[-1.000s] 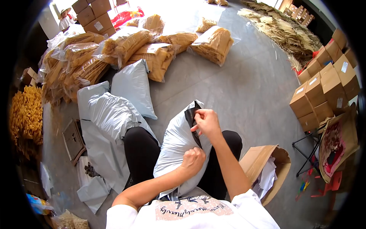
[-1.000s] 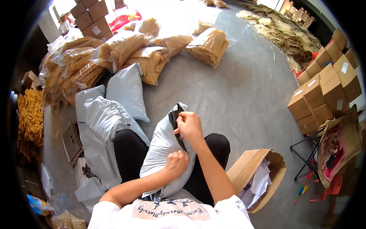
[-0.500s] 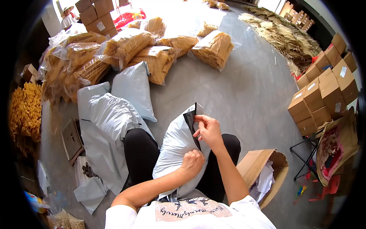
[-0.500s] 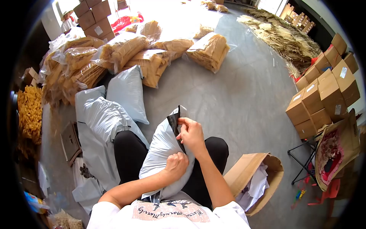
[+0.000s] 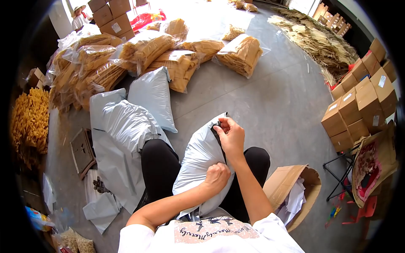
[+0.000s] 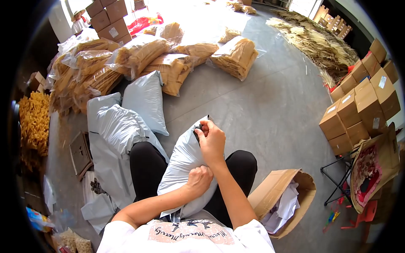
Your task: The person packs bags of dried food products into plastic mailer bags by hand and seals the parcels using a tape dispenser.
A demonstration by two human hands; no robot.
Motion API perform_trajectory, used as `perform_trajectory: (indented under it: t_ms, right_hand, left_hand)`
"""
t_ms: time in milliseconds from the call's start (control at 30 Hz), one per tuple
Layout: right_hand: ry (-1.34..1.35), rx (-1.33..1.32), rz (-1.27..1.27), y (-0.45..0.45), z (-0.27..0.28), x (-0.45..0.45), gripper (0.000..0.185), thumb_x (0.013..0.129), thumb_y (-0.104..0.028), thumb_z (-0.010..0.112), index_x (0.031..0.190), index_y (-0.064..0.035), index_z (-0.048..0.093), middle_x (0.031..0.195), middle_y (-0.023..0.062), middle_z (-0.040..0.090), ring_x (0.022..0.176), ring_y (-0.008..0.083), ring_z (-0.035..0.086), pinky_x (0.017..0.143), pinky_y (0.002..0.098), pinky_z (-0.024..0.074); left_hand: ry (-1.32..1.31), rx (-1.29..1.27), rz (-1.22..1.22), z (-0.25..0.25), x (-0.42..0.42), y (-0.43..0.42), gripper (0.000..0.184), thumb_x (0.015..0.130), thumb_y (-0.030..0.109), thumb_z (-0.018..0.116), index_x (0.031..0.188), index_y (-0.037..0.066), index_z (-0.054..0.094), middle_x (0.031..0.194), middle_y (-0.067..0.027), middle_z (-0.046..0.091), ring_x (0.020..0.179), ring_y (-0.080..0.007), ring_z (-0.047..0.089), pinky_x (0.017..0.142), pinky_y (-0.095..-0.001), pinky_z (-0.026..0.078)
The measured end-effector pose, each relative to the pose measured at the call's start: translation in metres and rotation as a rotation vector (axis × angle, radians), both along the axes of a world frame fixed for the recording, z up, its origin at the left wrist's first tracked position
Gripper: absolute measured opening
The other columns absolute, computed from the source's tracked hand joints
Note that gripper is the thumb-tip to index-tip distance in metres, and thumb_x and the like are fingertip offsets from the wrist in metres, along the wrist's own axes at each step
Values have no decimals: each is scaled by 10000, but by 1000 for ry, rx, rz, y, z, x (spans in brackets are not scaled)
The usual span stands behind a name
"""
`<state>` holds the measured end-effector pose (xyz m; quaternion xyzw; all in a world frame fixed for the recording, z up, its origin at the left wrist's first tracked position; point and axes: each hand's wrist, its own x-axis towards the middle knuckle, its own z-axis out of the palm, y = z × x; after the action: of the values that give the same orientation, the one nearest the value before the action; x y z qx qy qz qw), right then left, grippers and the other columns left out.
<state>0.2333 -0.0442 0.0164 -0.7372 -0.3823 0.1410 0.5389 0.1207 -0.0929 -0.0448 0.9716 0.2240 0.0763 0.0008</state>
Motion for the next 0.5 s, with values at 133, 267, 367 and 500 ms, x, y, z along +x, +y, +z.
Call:
perform_trajectory:
  t_ms: [133,267,367,500]
  right_hand:
    - [107,53,5,-4,-2,3,146,757,-53,695,889,-4,659,735,90,667,632,143,629,590,267,484]
    - [64,46,17,-4,3,1,100,768,-49,684,854,-3,660,720,89,663,628,140,626,582,259,474]
    - [41,100,15,-2,2,1,91,775,-48,676,856,-9,659,699,80,657,604,137,611,571,264,465]
    - [-34,118,-30,-4,5,-3,57,789,-43,660,841,-19,657,756,67,627,599,137,574,548,261,446]
  left_hand:
    - [3,22,-3,-3,1,-1,32,666,102,581,657,79,561,614,-64,541,521,-172,575,446,-288,433]
    - [-17,-10,6,-3,1,0,33,666,102,576,654,76,560,614,-72,550,525,-179,584,453,-292,441]
    - [-21,-16,7,-3,1,0,34,662,103,576,652,75,561,612,-75,553,529,-183,587,455,-294,444]
    - [-11,-23,-2,-4,1,1,35,659,104,577,650,73,563,609,-78,553,529,-185,589,454,-297,447]
